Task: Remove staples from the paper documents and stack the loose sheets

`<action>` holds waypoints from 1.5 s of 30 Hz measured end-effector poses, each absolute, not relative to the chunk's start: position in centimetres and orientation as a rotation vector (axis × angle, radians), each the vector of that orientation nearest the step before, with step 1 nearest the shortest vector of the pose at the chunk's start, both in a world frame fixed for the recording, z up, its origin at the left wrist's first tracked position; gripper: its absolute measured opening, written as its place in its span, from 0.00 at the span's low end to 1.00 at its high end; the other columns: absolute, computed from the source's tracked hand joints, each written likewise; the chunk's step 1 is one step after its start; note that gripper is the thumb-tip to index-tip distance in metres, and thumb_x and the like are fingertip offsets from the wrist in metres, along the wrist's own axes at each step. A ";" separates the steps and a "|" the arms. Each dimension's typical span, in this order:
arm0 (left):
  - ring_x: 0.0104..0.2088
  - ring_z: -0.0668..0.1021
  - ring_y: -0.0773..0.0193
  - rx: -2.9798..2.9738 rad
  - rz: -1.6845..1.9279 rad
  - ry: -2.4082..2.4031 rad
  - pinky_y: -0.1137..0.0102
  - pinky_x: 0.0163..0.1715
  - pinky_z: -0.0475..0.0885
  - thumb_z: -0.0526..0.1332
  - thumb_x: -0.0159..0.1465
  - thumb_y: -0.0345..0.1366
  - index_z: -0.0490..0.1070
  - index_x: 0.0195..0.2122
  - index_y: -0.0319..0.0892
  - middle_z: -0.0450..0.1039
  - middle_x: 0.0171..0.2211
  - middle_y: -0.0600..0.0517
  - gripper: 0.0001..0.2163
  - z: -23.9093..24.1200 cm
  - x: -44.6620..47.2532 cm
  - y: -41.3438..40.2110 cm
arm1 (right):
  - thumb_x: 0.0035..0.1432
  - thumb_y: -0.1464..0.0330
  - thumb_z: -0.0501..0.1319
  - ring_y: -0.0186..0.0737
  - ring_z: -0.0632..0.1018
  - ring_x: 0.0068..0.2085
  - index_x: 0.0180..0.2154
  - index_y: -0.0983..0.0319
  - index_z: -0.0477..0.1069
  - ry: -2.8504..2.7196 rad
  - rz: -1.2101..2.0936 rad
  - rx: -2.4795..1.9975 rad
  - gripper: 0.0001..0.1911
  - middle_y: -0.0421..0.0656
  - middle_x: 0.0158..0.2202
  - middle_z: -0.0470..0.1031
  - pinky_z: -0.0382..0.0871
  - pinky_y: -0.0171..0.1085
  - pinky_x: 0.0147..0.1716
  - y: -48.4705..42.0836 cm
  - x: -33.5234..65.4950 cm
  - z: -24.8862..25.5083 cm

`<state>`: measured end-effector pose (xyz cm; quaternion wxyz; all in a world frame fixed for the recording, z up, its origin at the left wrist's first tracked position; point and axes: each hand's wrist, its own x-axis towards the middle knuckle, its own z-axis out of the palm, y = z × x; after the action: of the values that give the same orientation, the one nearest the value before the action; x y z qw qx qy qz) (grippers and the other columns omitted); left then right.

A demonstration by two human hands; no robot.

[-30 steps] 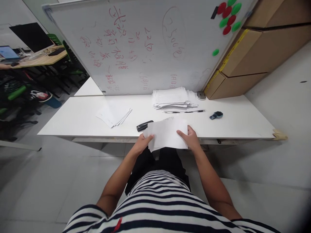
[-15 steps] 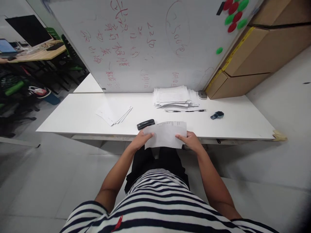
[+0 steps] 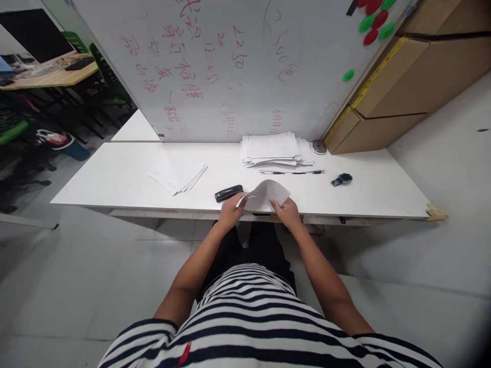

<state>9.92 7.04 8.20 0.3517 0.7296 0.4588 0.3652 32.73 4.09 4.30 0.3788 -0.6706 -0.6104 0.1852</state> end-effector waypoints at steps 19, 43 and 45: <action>0.58 0.66 0.45 2.361 0.785 1.729 0.54 0.54 0.62 0.59 0.62 0.50 0.60 0.59 0.41 0.68 0.54 0.40 0.28 5.6 7.3 11.2 | 0.53 0.50 0.62 0.53 0.77 0.49 0.44 0.65 0.76 -0.881 0.863 -1.696 0.28 0.50 0.46 0.79 0.69 0.48 0.50 -1.0 35.9 3.0; 0.38 0.72 0.56 2.522 0.593 1.415 0.64 0.36 0.65 0.57 0.63 0.50 0.68 0.45 0.43 0.71 0.37 0.47 0.17 3.8 4.7 12.6 | 0.49 0.55 0.68 0.52 0.76 0.52 0.43 0.63 0.77 -0.849 1.204 -1.583 0.23 0.46 0.48 0.78 0.66 0.50 0.56 0.4 36.2 4.1; 0.38 0.72 0.56 2.518 0.597 1.410 0.64 0.36 0.65 0.57 0.63 0.51 0.68 0.45 0.43 0.71 0.37 0.48 0.17 3.8 4.7 12.6 | 0.50 0.55 0.68 0.51 0.77 0.51 0.42 0.62 0.77 -0.856 1.227 -1.586 0.22 0.46 0.47 0.78 0.67 0.49 0.56 0.7 35.8 4.7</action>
<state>4.73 12.60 3.76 0.0973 0.8504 0.4762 0.2017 35.83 0.68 4.69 0.4623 -0.6451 -0.3482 0.4989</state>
